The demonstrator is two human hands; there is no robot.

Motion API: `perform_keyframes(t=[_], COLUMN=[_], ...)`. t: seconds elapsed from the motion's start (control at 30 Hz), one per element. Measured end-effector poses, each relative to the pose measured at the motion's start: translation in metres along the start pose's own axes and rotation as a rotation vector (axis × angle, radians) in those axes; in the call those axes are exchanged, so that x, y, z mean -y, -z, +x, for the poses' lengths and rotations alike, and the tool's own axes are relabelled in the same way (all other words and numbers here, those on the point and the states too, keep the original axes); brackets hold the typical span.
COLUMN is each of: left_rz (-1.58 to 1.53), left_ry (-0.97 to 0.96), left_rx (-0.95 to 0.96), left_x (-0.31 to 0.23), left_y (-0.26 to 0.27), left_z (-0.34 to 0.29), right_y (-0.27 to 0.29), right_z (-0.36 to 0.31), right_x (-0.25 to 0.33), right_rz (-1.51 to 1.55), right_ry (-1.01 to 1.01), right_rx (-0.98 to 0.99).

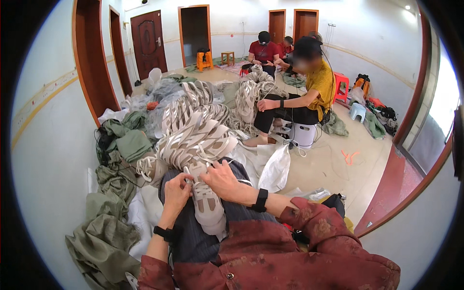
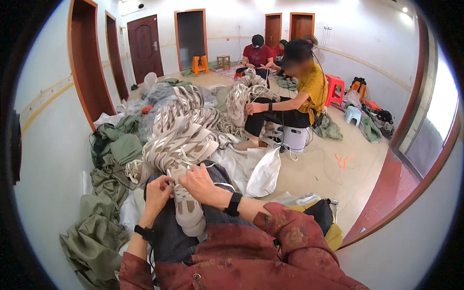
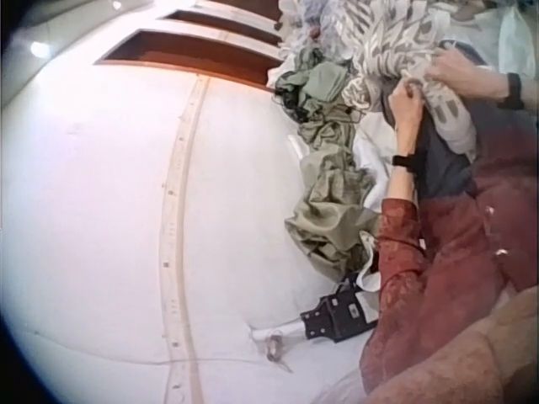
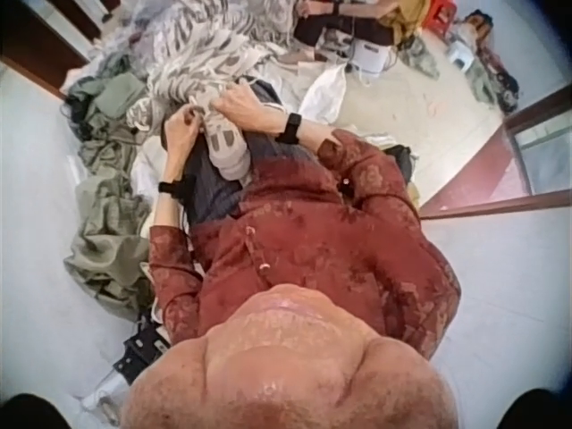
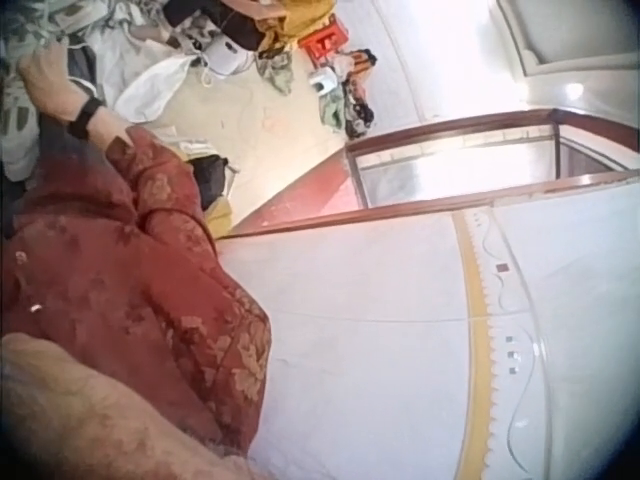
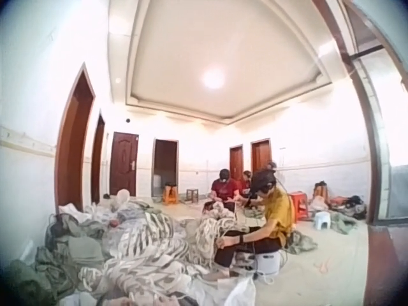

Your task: Lacing a beige shoe while sitting in a workspace.

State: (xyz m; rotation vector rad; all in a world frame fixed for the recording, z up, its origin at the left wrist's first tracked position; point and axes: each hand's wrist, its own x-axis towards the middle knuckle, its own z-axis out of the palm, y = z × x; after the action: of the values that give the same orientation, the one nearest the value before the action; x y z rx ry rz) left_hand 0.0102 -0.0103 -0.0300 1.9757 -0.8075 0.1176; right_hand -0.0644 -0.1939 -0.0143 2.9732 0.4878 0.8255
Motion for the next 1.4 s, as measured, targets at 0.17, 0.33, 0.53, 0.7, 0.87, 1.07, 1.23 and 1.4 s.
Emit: perform_keyframes(t=[0.17, 0.33, 0.53, 0.7, 0.87, 1.07, 1.23, 1.4], left_rz=[-0.035, -0.091, -0.103, -0.104, -0.081, -0.085, -0.114, -0.12], left_ry=[0.009, 0.052, 0.037, 0.031, 0.012, 0.034, 0.031, 0.03], left_rx=[-0.009, 0.015, 0.003, 0.007, 0.012, 0.033, 0.031, 0.052], left_x=[0.002, 0.001, 0.003, 0.005, 0.005, 0.005, 0.006, 0.006], left_y=[-0.001, 0.0, -0.001, -0.001, 0.0, 0.0, -0.001, -0.001], left_z=[-0.001, -0.001, -0.001, 0.0, 0.0, 0.001, 0.0, 0.001], right_y=[0.001, -0.005, 0.001, 0.002, -0.003, 0.004, 0.014, 0.015], right_z=[0.008, 0.019, 0.026, 0.034, 0.037, 0.037, 0.045, 0.059], right_x=[0.006, 0.002, 0.003, -0.003, -0.016, -0.012, -0.014, -0.016], right_rz=[-0.029, 0.126, 0.122, 0.202, 0.377, 0.258, 0.332, 0.38], right_ry=[-0.039, -0.192, -0.253, -0.337, -0.331, -0.275, -0.274, -0.362], right_rx=[0.112, 0.134, 0.228, 0.321, 0.326, 0.391, 0.474, 0.695])
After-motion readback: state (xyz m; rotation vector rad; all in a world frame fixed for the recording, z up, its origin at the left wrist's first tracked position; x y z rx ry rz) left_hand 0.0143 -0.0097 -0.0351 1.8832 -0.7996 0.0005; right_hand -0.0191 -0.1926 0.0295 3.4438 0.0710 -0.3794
